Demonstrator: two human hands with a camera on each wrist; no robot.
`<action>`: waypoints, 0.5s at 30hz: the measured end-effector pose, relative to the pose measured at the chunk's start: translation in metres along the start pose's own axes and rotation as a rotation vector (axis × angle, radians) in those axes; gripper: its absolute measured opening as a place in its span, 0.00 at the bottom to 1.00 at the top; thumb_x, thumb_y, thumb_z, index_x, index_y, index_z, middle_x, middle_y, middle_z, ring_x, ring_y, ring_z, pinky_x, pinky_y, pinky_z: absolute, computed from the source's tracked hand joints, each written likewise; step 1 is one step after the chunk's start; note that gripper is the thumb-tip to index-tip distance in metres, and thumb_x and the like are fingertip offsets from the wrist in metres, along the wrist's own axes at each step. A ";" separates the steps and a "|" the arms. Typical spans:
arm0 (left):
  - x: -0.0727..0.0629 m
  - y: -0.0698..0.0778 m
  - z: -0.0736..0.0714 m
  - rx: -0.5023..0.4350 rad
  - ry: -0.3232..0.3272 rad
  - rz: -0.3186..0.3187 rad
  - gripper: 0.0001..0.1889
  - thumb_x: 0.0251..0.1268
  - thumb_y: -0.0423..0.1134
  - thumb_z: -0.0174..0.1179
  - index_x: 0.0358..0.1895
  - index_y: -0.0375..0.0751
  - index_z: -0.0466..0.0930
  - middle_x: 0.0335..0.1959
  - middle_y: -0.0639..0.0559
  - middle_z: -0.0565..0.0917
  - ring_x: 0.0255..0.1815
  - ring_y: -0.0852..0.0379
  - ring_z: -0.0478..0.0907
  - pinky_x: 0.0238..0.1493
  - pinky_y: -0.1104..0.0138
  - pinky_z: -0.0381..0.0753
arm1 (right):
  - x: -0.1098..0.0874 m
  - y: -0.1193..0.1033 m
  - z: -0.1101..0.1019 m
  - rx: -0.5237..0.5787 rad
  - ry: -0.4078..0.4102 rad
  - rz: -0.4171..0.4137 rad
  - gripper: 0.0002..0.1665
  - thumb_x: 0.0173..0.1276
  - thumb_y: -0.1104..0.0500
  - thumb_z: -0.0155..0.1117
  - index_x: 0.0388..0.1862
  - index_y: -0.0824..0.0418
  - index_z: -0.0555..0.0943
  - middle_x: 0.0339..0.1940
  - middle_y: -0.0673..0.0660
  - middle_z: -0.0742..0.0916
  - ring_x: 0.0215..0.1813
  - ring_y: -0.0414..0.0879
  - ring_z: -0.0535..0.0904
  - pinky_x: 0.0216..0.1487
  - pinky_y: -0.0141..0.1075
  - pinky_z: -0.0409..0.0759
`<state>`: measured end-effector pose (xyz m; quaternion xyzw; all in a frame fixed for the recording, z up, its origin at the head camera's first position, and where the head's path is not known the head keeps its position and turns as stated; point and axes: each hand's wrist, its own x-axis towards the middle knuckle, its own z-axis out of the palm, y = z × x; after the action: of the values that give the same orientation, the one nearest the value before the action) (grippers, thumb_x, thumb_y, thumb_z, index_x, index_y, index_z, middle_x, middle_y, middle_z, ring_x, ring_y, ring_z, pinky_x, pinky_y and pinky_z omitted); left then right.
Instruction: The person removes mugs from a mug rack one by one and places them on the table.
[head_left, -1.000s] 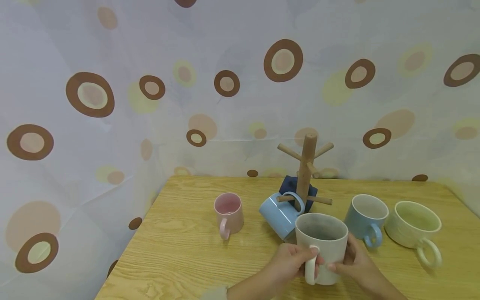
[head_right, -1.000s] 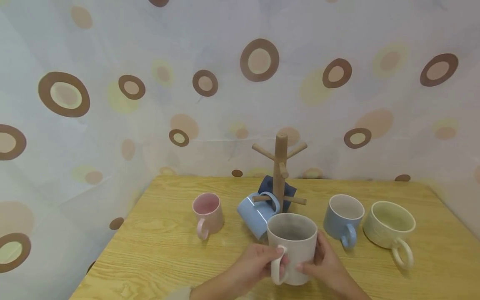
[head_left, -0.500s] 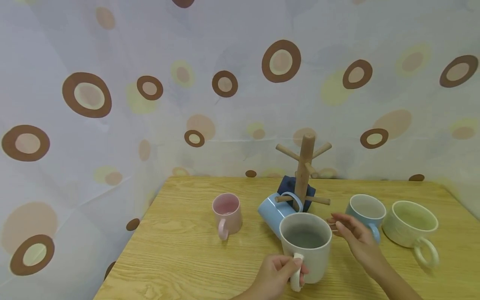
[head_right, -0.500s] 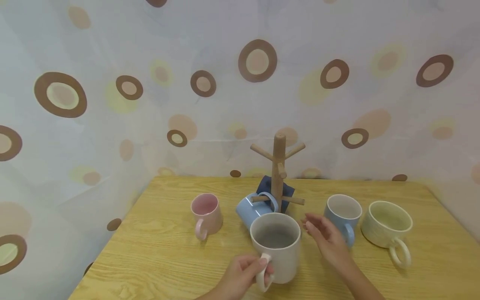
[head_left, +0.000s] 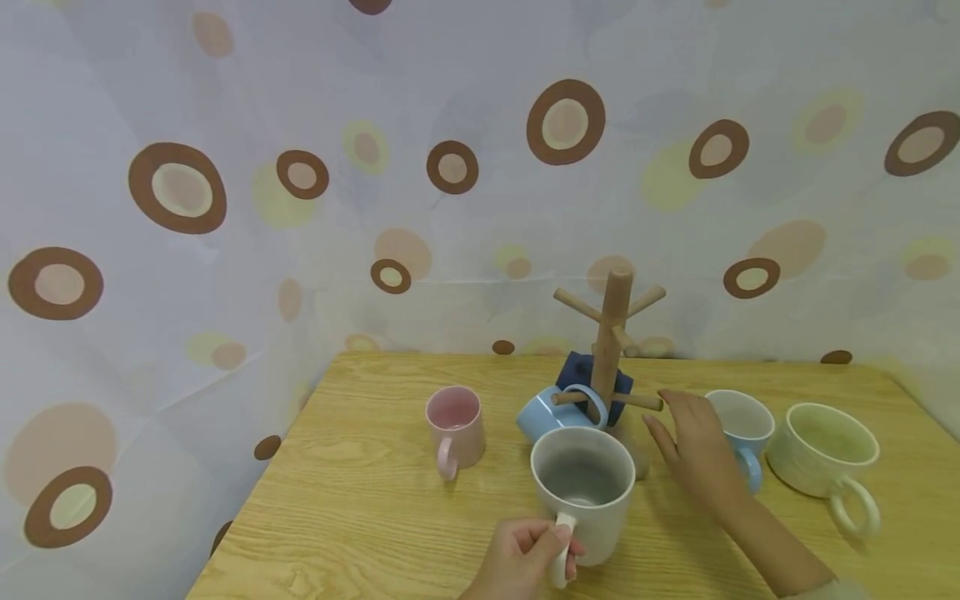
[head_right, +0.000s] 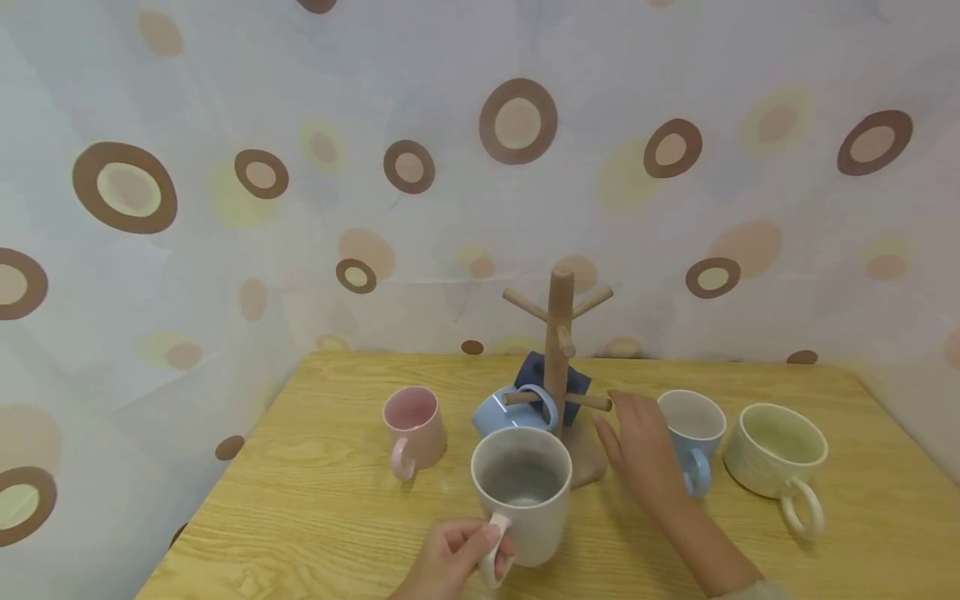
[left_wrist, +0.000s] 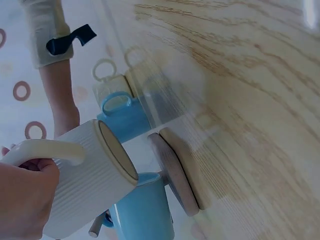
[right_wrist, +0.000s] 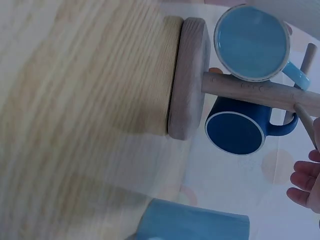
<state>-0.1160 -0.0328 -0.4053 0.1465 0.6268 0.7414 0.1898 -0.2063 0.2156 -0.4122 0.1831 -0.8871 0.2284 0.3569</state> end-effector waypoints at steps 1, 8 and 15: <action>-0.001 0.001 -0.002 0.009 0.002 0.005 0.21 0.68 0.38 0.50 0.37 0.13 0.73 0.26 0.19 0.69 0.26 0.67 0.72 0.36 0.76 0.70 | 0.002 0.001 0.001 -0.019 0.012 -0.030 0.21 0.58 0.67 0.65 0.47 0.78 0.73 0.41 0.70 0.80 0.46 0.63 0.73 0.49 0.54 0.70; -0.009 0.007 -0.012 0.062 0.006 0.043 0.21 0.68 0.39 0.49 0.37 0.13 0.73 0.29 0.16 0.67 0.28 0.68 0.72 0.39 0.76 0.69 | 0.011 0.009 0.007 -0.128 0.082 -0.186 0.26 0.73 0.50 0.44 0.33 0.73 0.74 0.28 0.65 0.79 0.33 0.58 0.73 0.36 0.47 0.73; -0.019 0.013 -0.023 0.100 0.049 0.118 0.22 0.67 0.38 0.49 0.34 0.12 0.72 0.26 0.17 0.67 0.26 0.69 0.71 0.38 0.76 0.70 | 0.013 0.009 0.006 -0.194 0.106 -0.241 0.34 0.74 0.44 0.30 0.27 0.69 0.72 0.24 0.62 0.76 0.28 0.55 0.70 0.27 0.43 0.70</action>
<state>-0.1111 -0.0639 -0.3964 0.1743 0.6580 0.7222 0.1230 -0.2229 0.2177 -0.4089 0.2406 -0.8564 0.1065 0.4442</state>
